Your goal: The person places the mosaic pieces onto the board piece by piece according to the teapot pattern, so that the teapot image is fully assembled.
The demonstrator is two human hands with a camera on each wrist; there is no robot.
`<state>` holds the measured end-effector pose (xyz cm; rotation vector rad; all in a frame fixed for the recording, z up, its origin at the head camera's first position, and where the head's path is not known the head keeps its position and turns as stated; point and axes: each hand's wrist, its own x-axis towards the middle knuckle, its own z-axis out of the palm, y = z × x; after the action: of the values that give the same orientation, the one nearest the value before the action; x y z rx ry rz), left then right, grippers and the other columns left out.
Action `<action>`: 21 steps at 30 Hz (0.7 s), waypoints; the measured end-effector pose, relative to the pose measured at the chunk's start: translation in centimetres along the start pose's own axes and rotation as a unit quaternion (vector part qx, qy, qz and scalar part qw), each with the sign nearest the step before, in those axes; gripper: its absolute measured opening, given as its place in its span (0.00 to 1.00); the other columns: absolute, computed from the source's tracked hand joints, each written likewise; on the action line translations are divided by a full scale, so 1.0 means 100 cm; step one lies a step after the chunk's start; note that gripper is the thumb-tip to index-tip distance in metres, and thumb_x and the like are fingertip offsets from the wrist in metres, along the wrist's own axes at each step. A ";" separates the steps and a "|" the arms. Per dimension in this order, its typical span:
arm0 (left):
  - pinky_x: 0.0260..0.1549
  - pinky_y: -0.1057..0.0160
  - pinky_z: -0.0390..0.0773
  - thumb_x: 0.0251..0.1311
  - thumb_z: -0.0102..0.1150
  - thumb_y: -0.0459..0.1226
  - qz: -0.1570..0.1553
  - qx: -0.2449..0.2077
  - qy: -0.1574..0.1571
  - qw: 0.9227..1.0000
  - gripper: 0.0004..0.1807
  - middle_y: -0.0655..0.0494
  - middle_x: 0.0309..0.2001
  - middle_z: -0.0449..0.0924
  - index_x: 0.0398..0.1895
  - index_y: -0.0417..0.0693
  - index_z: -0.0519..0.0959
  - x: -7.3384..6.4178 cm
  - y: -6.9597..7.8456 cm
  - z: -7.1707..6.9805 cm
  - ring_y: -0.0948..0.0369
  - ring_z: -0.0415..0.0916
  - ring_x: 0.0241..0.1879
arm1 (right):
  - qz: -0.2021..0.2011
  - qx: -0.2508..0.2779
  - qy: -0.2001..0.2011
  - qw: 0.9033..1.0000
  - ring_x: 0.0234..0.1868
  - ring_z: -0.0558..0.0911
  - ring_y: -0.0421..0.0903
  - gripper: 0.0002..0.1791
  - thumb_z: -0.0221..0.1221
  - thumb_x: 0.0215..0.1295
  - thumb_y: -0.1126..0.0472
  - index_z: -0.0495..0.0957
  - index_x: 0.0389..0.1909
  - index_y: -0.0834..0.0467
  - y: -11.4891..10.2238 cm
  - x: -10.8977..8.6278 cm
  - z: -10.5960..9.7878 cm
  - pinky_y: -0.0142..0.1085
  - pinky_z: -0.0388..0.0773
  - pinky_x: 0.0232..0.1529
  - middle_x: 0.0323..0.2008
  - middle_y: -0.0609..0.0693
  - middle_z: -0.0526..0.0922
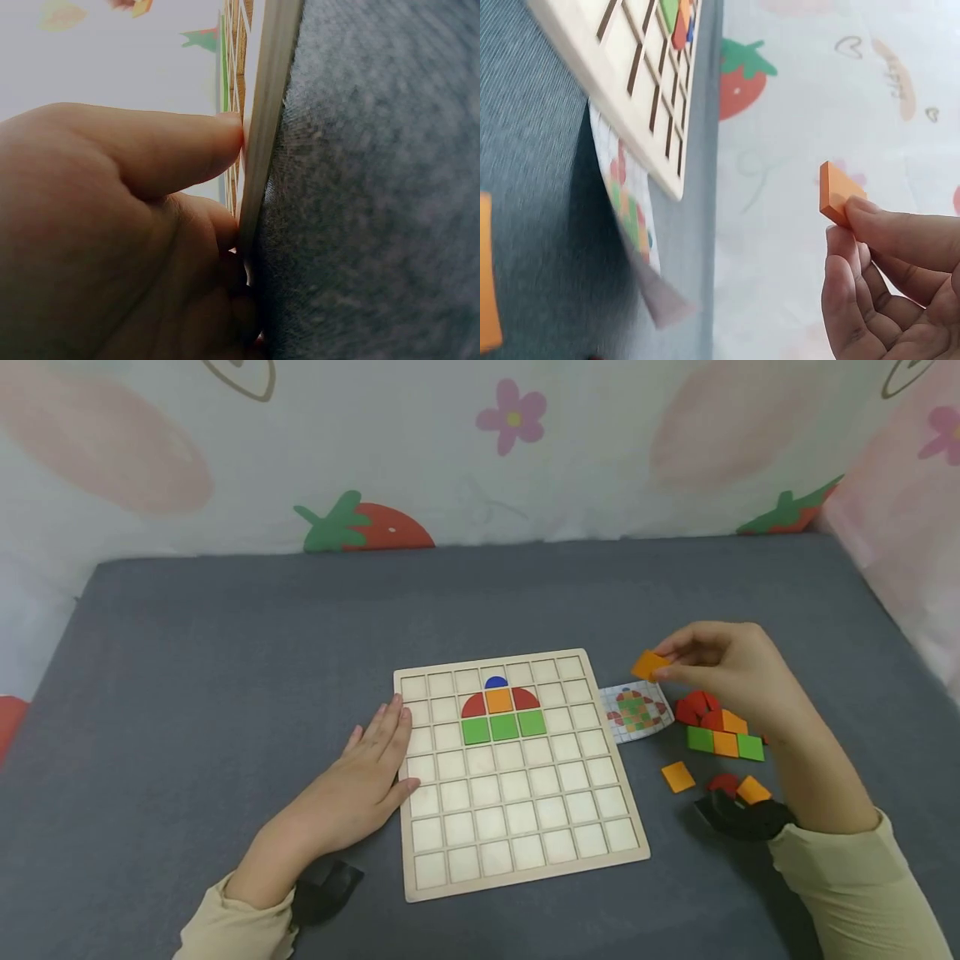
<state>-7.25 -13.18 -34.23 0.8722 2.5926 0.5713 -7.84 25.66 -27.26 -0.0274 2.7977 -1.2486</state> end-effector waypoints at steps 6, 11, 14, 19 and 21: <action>0.66 0.42 0.42 0.70 0.47 0.43 0.000 0.002 0.000 1.000 0.40 0.42 0.74 0.29 0.73 0.34 0.38 -0.001 0.000 -0.001 0.47 0.31 0.72 | -0.010 -0.004 -0.018 1.000 0.34 0.81 0.45 0.12 0.65 0.59 0.63 0.81 0.42 0.62 -0.011 0.004 0.013 0.32 0.76 0.31 0.34 0.53 0.84; 0.66 0.42 0.42 0.70 0.47 0.43 0.001 0.002 -0.001 1.000 0.40 0.42 0.74 0.29 0.73 0.34 0.38 0.000 -0.001 0.000 0.47 0.31 0.72 | -0.016 0.012 -0.049 0.999 0.33 0.81 0.49 0.10 0.64 0.59 0.64 0.81 0.41 0.62 -0.018 0.009 0.025 0.35 0.77 0.28 0.33 0.54 0.83; 0.66 0.42 0.42 0.70 0.47 0.43 0.001 0.003 -0.001 1.000 0.40 0.41 0.74 0.29 0.73 0.33 0.38 0.000 0.000 -0.001 0.47 0.31 0.72 | -0.022 0.019 -0.061 0.998 0.33 0.81 0.50 0.09 0.65 0.58 0.66 0.81 0.40 0.62 -0.022 0.012 0.032 0.36 0.78 0.29 0.33 0.54 0.83; 0.66 0.42 0.42 0.70 0.47 0.42 0.002 0.003 0.003 1.000 0.40 0.41 0.74 0.30 0.72 0.33 0.39 -0.001 0.000 -0.002 0.46 0.32 0.72 | -0.033 0.030 -0.076 0.996 0.35 0.82 0.49 0.09 0.66 0.56 0.67 0.81 0.39 0.62 -0.031 0.017 0.043 0.36 0.79 0.35 0.35 0.54 0.84; 0.66 0.42 0.42 0.70 0.47 0.42 0.003 0.002 0.003 1.000 0.39 0.41 0.74 0.30 0.72 0.33 0.39 -0.002 0.001 -0.002 0.46 0.32 0.72 | -0.034 0.035 -0.080 0.996 0.35 0.81 0.49 0.09 0.66 0.56 0.67 0.81 0.38 0.62 -0.034 0.018 0.046 0.36 0.79 0.35 0.35 0.53 0.84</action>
<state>-7.19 -13.28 -33.96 0.8802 2.5990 0.5703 -9.34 19.88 -27.93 -0.2113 2.6368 -1.2950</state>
